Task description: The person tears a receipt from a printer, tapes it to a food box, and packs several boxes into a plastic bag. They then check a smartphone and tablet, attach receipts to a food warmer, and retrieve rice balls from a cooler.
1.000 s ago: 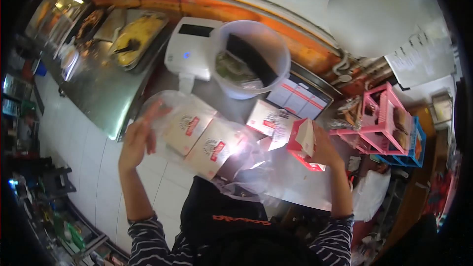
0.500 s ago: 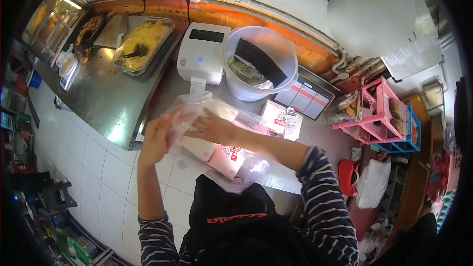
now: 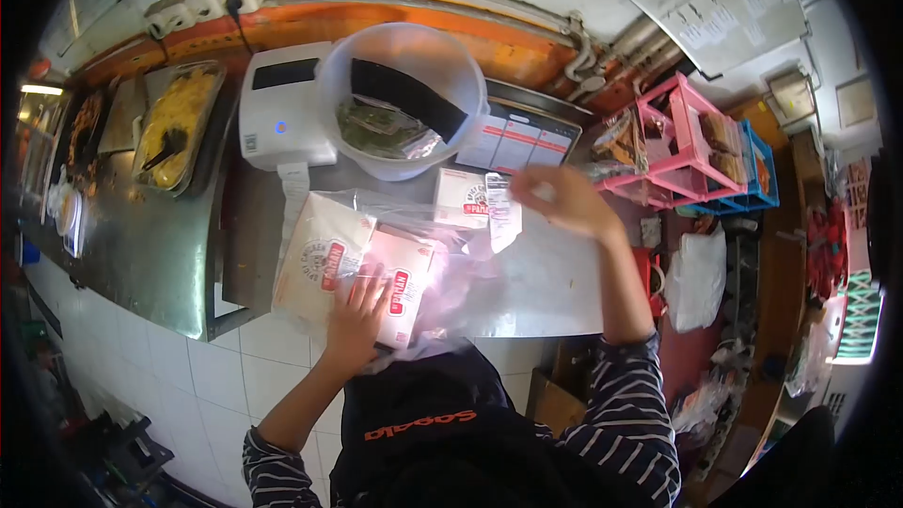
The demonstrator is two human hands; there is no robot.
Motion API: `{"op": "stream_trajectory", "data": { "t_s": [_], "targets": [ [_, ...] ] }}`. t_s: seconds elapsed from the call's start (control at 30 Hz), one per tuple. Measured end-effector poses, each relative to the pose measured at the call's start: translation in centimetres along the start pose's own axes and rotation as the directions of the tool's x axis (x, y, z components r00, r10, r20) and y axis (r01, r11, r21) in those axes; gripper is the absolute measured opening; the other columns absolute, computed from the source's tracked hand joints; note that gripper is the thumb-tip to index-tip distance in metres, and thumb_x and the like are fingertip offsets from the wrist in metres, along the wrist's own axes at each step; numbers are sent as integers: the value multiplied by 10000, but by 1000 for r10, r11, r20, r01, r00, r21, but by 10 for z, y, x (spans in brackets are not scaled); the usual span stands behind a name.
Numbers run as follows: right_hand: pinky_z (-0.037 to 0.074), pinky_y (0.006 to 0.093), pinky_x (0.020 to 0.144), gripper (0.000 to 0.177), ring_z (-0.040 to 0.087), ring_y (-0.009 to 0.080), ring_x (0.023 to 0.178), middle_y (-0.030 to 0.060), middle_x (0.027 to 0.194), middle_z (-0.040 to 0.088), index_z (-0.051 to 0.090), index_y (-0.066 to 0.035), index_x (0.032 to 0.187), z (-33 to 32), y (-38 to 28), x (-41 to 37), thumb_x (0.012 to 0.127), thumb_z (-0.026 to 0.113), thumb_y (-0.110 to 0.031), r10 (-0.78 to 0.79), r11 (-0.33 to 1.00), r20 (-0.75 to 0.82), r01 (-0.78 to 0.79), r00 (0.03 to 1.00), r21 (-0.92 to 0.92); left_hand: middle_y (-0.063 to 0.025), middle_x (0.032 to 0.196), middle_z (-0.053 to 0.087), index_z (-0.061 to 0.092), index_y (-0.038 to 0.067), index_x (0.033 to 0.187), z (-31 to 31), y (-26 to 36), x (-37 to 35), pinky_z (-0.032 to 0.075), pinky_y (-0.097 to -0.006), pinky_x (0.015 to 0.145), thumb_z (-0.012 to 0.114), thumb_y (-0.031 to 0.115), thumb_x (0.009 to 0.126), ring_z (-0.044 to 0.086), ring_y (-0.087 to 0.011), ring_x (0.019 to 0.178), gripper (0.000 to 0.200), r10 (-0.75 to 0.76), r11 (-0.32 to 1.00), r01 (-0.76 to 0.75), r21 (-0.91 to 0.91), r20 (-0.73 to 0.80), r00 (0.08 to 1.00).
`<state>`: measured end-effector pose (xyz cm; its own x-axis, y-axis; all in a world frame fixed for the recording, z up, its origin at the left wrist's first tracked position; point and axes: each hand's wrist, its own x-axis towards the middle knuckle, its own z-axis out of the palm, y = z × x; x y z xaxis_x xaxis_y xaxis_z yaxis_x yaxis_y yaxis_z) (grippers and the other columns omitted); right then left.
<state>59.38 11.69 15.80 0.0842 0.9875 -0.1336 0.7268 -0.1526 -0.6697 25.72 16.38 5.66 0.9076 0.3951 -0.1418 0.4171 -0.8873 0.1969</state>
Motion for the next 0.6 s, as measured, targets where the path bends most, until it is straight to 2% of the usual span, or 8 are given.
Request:
{"op": "stream_trajectory", "data": {
  "t_s": [0.07, 0.17, 0.27, 0.37, 0.4, 0.43, 0.5, 0.6],
  "targets": [
    [422, 342, 866, 362, 554, 257, 999, 125, 1071, 580, 566, -68, 1064, 46, 94, 26, 736, 650, -196, 87, 994, 52, -83, 995, -76, -105, 1296, 418, 398, 93, 1280, 23, -5, 4, 183, -499, 1051, 749, 309, 575, 340, -271, 1239, 817, 49, 986, -55, 158, 40, 998],
    [372, 374, 942, 504, 466, 300, 1111, 177, 1169, 495, 520, -59, 1129, 108, 172, 49, 700, 685, -264, 84, 983, 41, -76, 996, -168, -104, 1289, 425, 422, 91, 1267, 22, -10, 11, 171, -522, 1049, 767, 350, 548, 346, -276, 1234, 839, -30, 1000, 30, 3, 156, 987],
    [398, 382, 893, 423, 506, 314, 1019, 173, 1050, 529, 532, -32, 1064, 123, 180, 52, 714, 677, -222, 132, 955, -306, -204, 943, -216, -80, 1233, 485, 458, 103, 1250, 37, -16, 14, 110, -537, 1065, 761, 349, 573, 361, -238, 1228, 781, -86, 990, 94, -108, 75, 993],
    [412, 399, 836, 328, 522, 326, 934, 165, 970, 539, 528, -20, 992, 132, 165, 23, 732, 659, -170, 275, 946, -720, -314, 638, 82, -85, 1202, 503, 494, 109, 1207, 8, -5, 20, 140, -534, 1046, 748, 293, 599, 397, -267, 1184, 684, -35, 999, 38, -19, 173, 984],
    [422, 388, 786, 281, 528, 323, 887, 159, 909, 539, 505, -4, 948, 146, 163, 10, 745, 646, -140, 383, 909, -819, -334, 427, 250, -96, 1195, 500, 509, 112, 1180, -1, -1, 21, 183, -538, 1018, 739, 274, 607, 418, -301, 1149, 638, -29, 995, 38, -92, 92, 995],
    [433, 364, 750, 307, 535, 280, 889, 146, 869, 534, 477, 8, 970, 165, 165, -7, 773, 639, -162, 527, 818, -803, -423, 277, 390, -107, 1188, 498, 525, 114, 1153, -7, 3, 21, 227, -542, 989, 730, 255, 616, 440, -334, 1115, 592, -32, 985, 34, -167, 11, 999],
    [446, 314, 696, 344, 553, 205, 819, 125, 898, 526, 451, 5, 995, 201, 171, -35, 797, 644, -199, 794, 607, -575, -309, 197, 732, -117, 1157, 512, 533, 101, 1139, -12, 0, 17, 246, -519, 981, 723, 218, 623, 440, -346, 1104, 562, 9, 981, -14, -194, -26, 1000],
    [425, 264, 665, 359, 549, 128, 771, 78, 876, 568, 416, -29, 1038, 246, 181, -56, 811, 635, -201, 887, 339, -326, 18, 327, 941, -131, 1091, 549, 560, 67, 1083, -3, -3, 1, 222, -499, 1009, 694, 135, 647, 457, -342, 1086, 460, -76, 957, 72, -282, -2, 997]
  ]
}}
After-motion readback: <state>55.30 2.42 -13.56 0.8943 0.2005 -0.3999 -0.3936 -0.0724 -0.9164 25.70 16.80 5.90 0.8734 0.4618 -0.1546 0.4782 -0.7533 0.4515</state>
